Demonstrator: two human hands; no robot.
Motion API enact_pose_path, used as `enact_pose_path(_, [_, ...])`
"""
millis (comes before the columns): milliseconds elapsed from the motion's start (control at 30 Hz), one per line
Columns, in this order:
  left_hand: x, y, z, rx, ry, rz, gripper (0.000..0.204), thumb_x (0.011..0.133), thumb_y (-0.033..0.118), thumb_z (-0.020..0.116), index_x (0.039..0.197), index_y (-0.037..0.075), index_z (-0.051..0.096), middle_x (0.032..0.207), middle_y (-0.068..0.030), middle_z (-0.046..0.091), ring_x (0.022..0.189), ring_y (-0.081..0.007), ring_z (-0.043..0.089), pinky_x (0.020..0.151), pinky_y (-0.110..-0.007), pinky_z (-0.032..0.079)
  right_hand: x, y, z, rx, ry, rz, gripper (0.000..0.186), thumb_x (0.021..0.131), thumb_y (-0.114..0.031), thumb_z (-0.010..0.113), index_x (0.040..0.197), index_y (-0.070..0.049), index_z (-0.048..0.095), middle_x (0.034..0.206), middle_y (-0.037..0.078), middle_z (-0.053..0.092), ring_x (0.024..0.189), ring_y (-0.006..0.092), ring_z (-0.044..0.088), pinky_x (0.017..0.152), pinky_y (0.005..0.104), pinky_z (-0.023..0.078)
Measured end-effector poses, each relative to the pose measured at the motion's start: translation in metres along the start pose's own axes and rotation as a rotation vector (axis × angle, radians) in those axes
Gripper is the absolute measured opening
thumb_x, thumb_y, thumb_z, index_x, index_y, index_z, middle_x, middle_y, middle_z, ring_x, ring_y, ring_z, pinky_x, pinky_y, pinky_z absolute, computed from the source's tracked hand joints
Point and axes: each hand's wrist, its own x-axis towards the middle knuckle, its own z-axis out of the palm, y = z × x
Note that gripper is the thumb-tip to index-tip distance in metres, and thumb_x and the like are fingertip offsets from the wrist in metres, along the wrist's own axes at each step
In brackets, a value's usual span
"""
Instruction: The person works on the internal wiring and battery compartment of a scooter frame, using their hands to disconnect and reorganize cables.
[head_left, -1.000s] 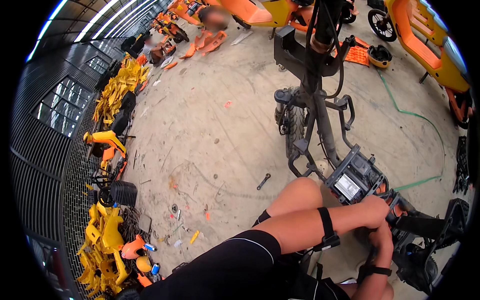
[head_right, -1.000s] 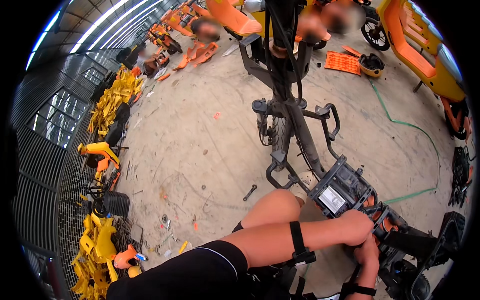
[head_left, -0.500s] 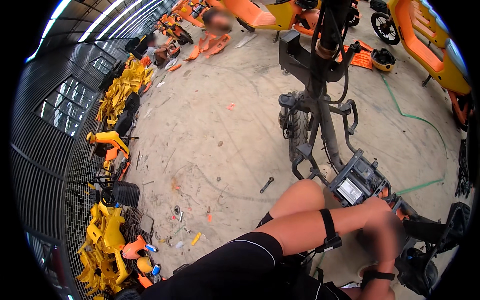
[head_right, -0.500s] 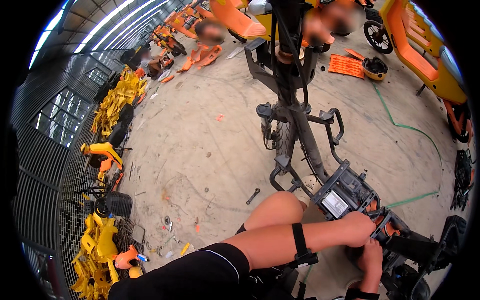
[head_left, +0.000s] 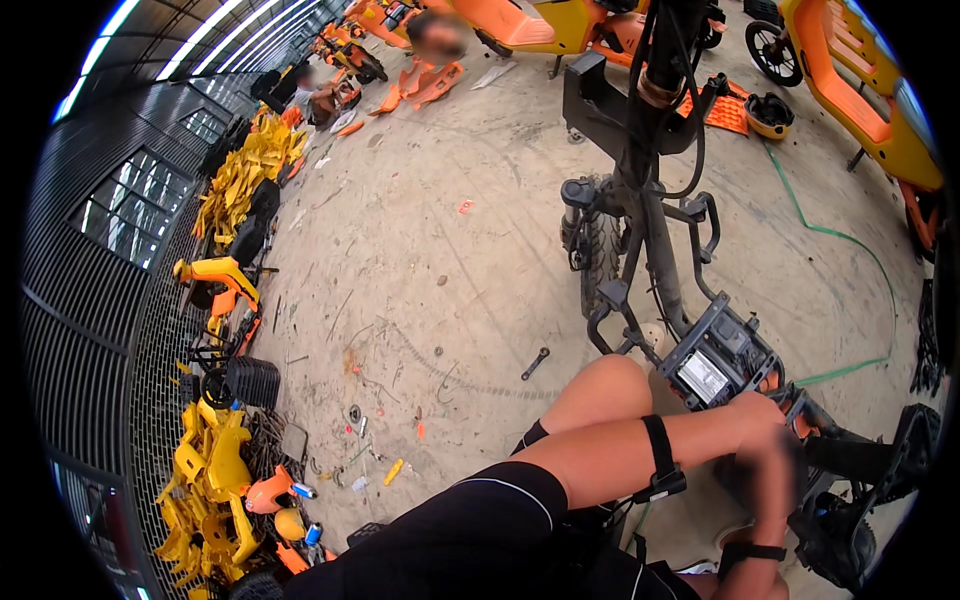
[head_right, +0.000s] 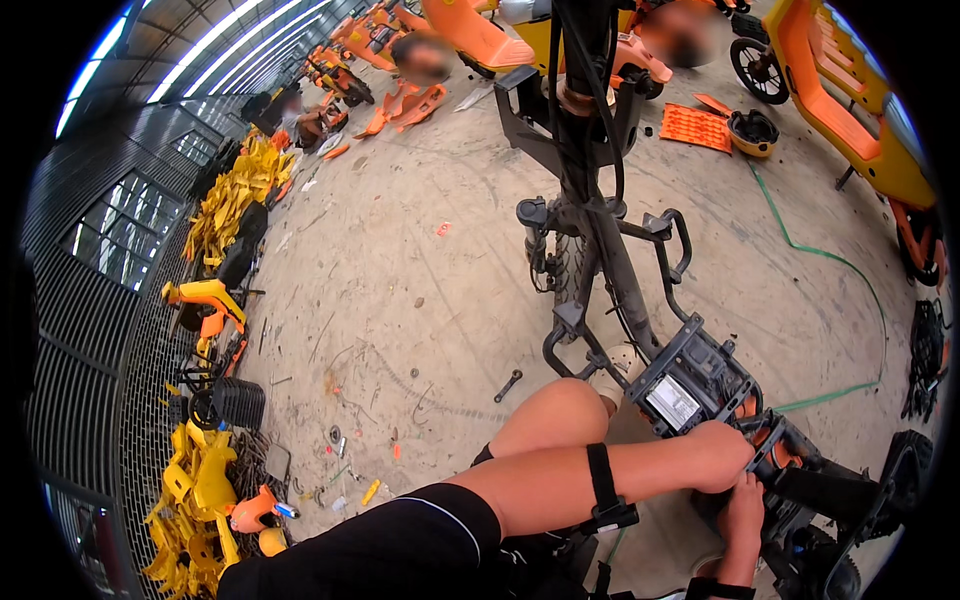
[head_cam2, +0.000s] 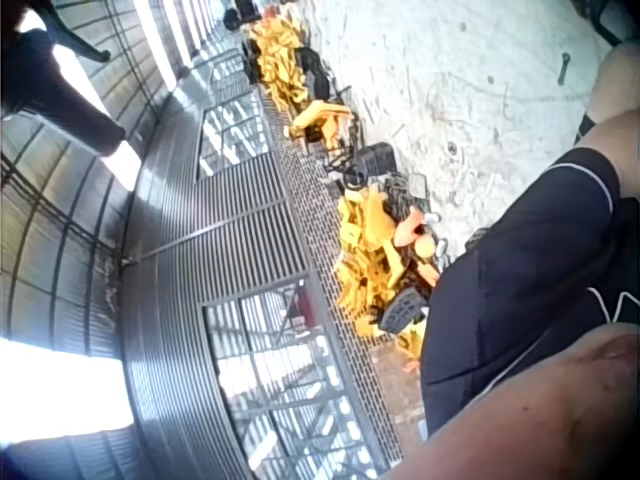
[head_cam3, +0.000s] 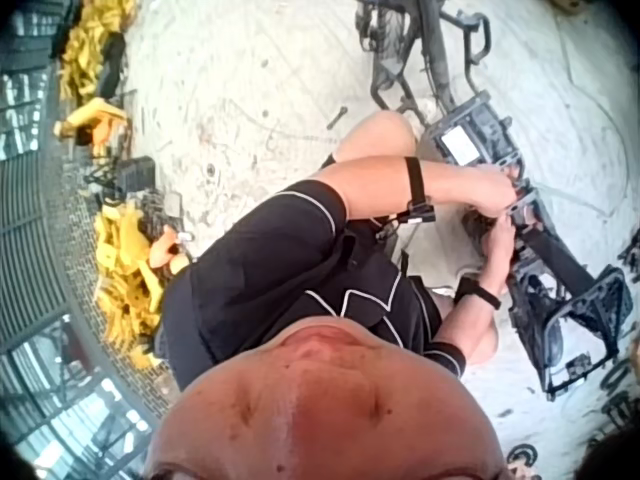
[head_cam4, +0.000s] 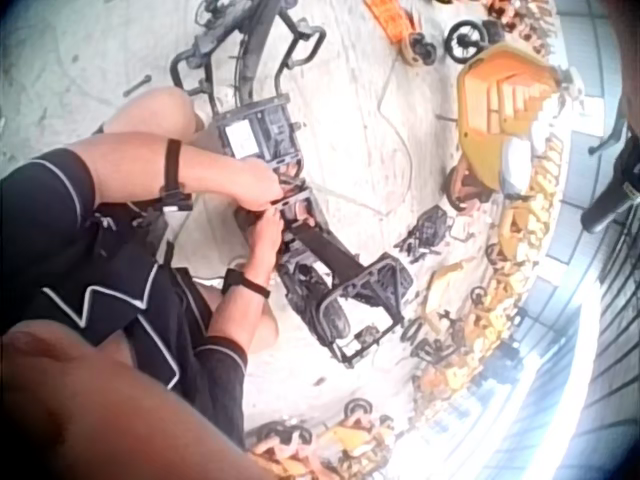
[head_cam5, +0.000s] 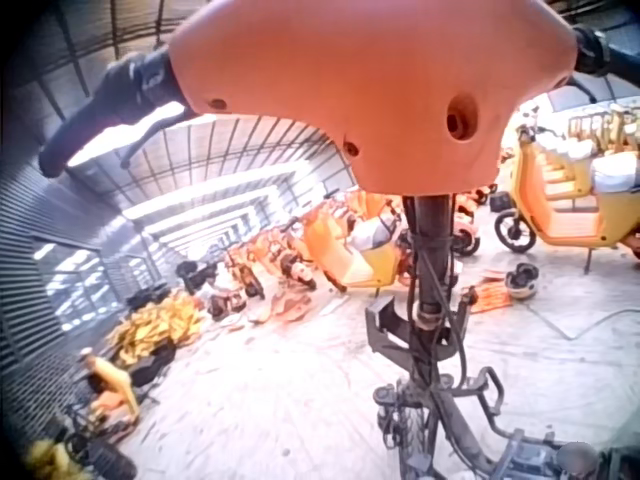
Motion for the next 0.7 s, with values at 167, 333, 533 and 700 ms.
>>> enact_pose_path(167, [0.001, -0.005, 0.013, 0.024, 0.043, 0.038, 0.023, 0.081, 0.02, 0.059, 0.087, 0.003, 0.073, 0.089, -0.0196, 0.072, 0.084, -0.0354, 0.071, 0.075, -0.045, 0.056, -0.003, 0.008, 0.011, 0.029, 0.05, -0.026, 0.033, 0.074, 0.008, 0.055, 0.105, -0.003, 0.057, 0.109, 0.018, 0.059, 0.108, 0.0425, 0.052, 0.091, 0.0487, 0.046])
enact_pose_path(333, [-0.006, 0.0, 0.008, 0.025, 0.018, 0.035, 0.023, 0.081, 0.02, 0.059, 0.087, 0.003, 0.073, 0.089, -0.0194, 0.072, 0.084, -0.0352, 0.071, 0.075, -0.045, 0.056, -0.004, 0.018, 0.022, 0.043, 0.128, -0.057, 0.03, 0.075, 0.007, 0.055, 0.102, -0.004, 0.058, 0.106, 0.019, 0.06, 0.107, 0.0417, 0.053, 0.09, 0.0493, 0.046])
enact_pose_path(533, [-0.01, 0.0, 0.01, 0.029, -0.009, 0.032, 0.022, 0.081, 0.02, 0.061, 0.087, 0.003, 0.073, 0.089, -0.0187, 0.072, 0.084, -0.0346, 0.071, 0.075, -0.045, 0.056, -0.009, 0.006, -0.003, 0.121, 0.071, -0.026, 0.032, 0.075, 0.006, 0.057, 0.106, -0.002, 0.056, 0.109, 0.02, 0.06, 0.101, 0.044, 0.055, 0.087, 0.047, 0.047])
enact_pose_path(700, [-0.017, 0.003, 0.006, 0.048, -0.015, 0.018, 0.021, 0.08, 0.018, 0.062, 0.089, 0.003, 0.073, 0.088, -0.0175, 0.072, 0.083, -0.0346, 0.071, 0.074, -0.045, 0.056, -0.01, 0.029, 0.009, 0.369, 0.09, 0.036, 0.044, 0.071, 0.01, 0.055, 0.113, -0.002, 0.049, 0.1, 0.018, 0.058, 0.092, 0.0364, 0.06, 0.083, 0.0415, 0.049])
